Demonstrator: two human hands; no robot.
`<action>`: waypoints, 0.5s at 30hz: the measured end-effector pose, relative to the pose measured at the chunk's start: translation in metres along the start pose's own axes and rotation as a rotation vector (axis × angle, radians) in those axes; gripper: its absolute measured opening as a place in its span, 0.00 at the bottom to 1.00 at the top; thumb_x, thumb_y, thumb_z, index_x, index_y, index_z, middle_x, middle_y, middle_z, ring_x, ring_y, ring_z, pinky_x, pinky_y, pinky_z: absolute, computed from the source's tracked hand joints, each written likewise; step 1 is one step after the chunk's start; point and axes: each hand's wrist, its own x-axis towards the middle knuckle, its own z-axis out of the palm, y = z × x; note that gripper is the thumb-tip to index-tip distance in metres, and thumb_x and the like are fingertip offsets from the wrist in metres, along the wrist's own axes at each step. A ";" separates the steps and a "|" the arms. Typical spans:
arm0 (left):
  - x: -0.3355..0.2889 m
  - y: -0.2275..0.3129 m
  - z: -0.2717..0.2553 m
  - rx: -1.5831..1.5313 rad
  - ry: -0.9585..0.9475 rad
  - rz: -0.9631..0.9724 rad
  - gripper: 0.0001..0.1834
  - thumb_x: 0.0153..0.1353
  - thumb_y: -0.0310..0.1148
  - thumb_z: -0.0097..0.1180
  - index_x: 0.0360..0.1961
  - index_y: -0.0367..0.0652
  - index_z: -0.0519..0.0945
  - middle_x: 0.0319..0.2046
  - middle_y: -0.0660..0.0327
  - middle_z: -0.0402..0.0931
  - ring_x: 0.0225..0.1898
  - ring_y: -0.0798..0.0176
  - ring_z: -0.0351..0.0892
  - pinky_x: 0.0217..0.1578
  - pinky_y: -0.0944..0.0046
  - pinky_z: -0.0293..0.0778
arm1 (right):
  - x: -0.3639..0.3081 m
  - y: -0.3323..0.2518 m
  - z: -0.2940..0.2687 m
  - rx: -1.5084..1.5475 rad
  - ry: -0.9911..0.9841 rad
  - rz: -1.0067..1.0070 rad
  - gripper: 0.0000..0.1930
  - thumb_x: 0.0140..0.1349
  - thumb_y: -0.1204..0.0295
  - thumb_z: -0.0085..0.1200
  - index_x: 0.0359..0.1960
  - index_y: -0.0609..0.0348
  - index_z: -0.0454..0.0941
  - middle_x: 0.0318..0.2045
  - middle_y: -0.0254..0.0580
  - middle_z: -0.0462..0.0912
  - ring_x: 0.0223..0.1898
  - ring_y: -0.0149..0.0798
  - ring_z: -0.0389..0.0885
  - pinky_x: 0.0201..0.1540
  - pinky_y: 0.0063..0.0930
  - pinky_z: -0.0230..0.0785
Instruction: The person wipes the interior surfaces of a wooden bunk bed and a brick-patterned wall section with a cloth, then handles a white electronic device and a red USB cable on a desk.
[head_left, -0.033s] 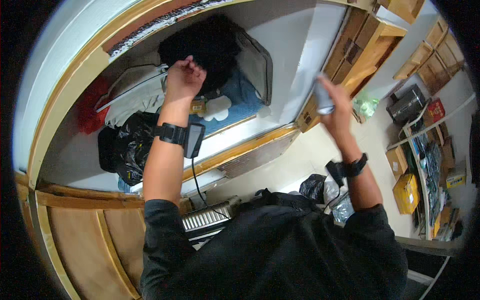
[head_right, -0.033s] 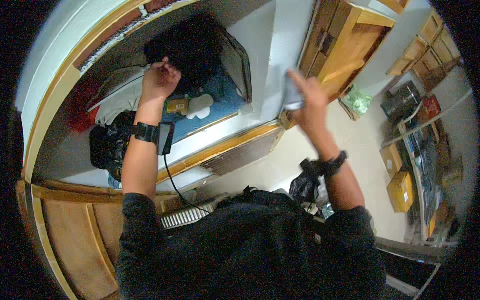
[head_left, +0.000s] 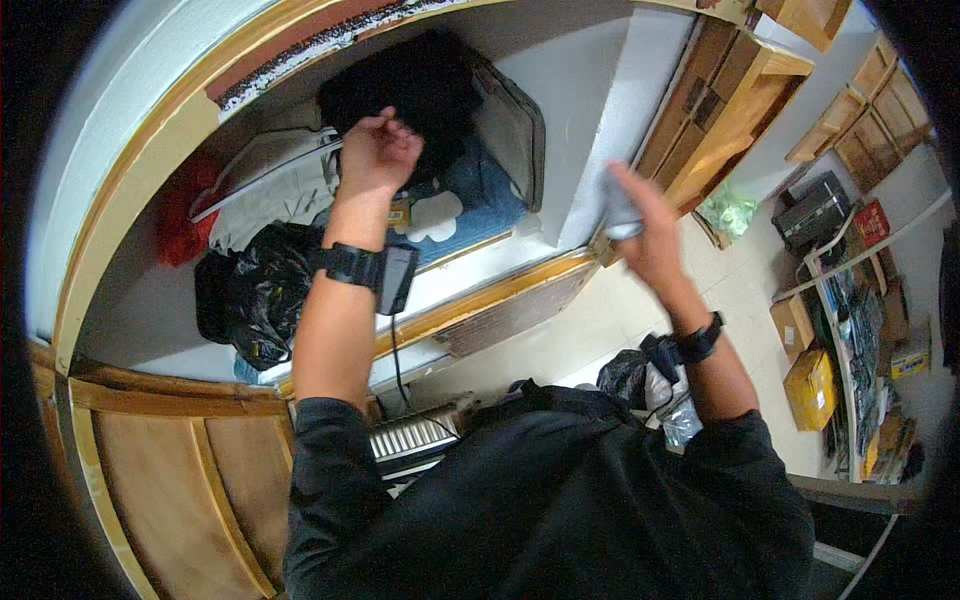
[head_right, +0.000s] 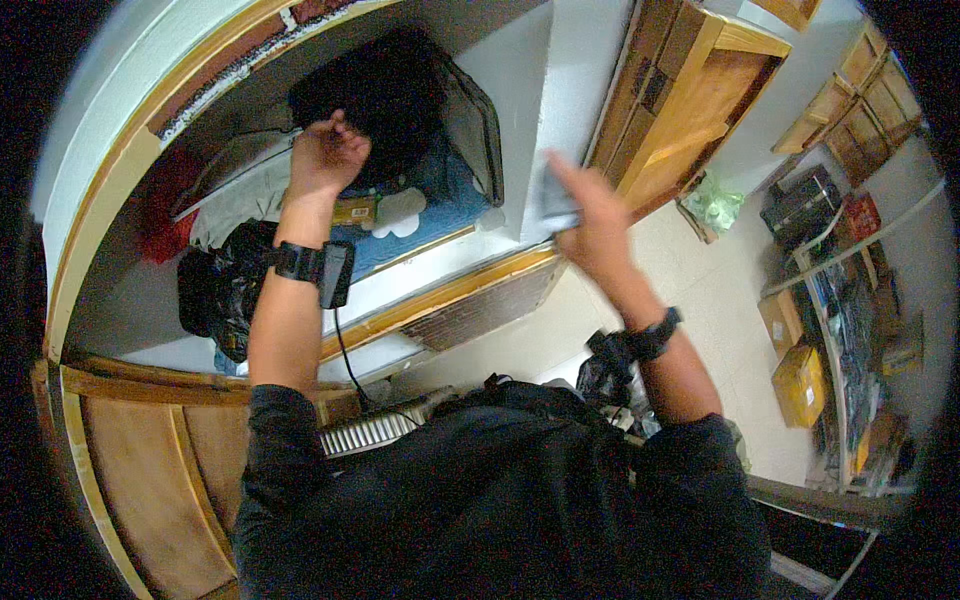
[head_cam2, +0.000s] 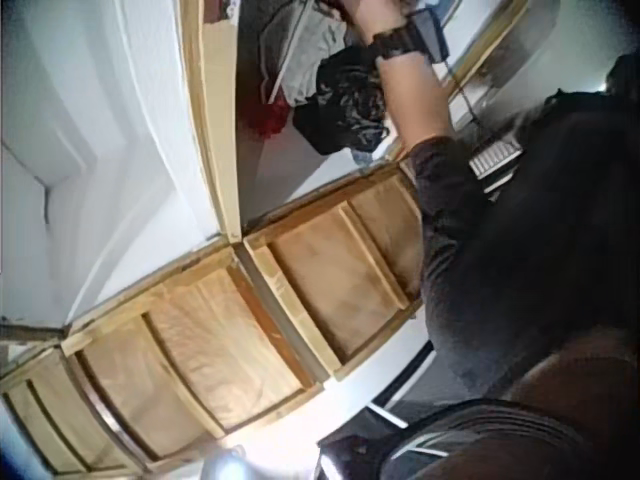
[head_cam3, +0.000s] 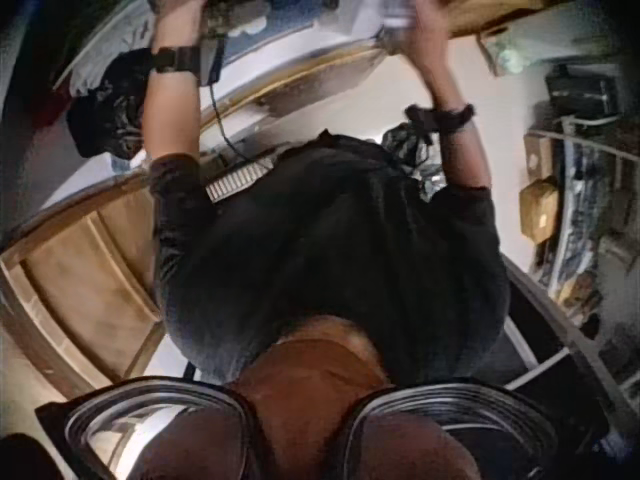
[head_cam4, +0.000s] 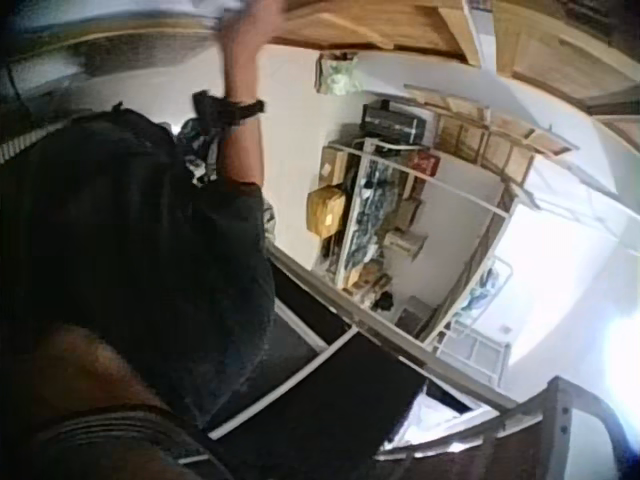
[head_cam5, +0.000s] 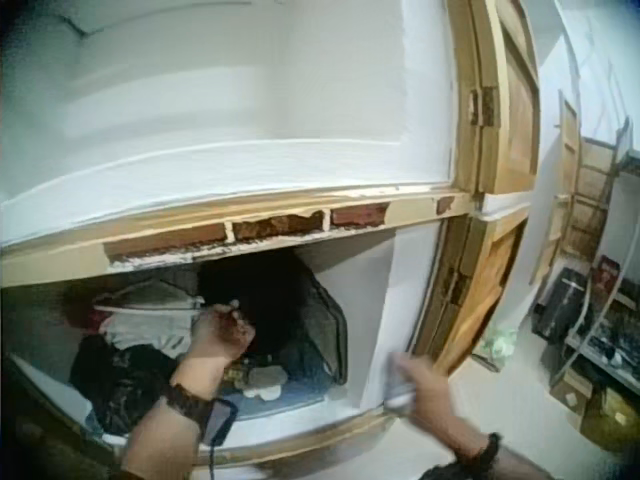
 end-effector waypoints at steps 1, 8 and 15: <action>0.001 -0.014 0.011 -0.064 -0.036 -0.055 0.06 0.49 0.24 0.47 0.30 0.41 0.72 0.17 0.63 0.66 0.18 0.63 0.61 0.25 0.65 0.63 | -0.010 -0.007 0.018 0.056 -0.181 0.052 0.33 0.40 0.83 0.50 0.54 0.48 0.71 0.38 0.47 0.79 0.35 0.49 0.79 0.41 0.35 0.73; -0.015 -0.087 0.031 0.079 0.159 0.139 0.06 0.52 0.25 0.44 0.31 0.42 0.73 0.19 0.64 0.66 0.19 0.66 0.64 0.23 0.65 0.64 | -0.034 -0.078 0.065 0.587 -0.828 0.124 0.18 0.45 0.77 0.51 0.42 0.64 0.76 0.37 0.56 0.79 0.40 0.52 0.79 0.46 0.36 0.70; -0.042 -0.108 0.028 0.691 0.158 0.573 0.05 0.55 0.23 0.45 0.30 0.38 0.75 0.17 0.62 0.69 0.19 0.66 0.68 0.21 0.65 0.67 | -0.071 -0.095 0.078 0.819 -0.942 0.193 0.20 0.43 0.76 0.54 0.43 0.64 0.75 0.36 0.55 0.79 0.38 0.50 0.78 0.44 0.33 0.69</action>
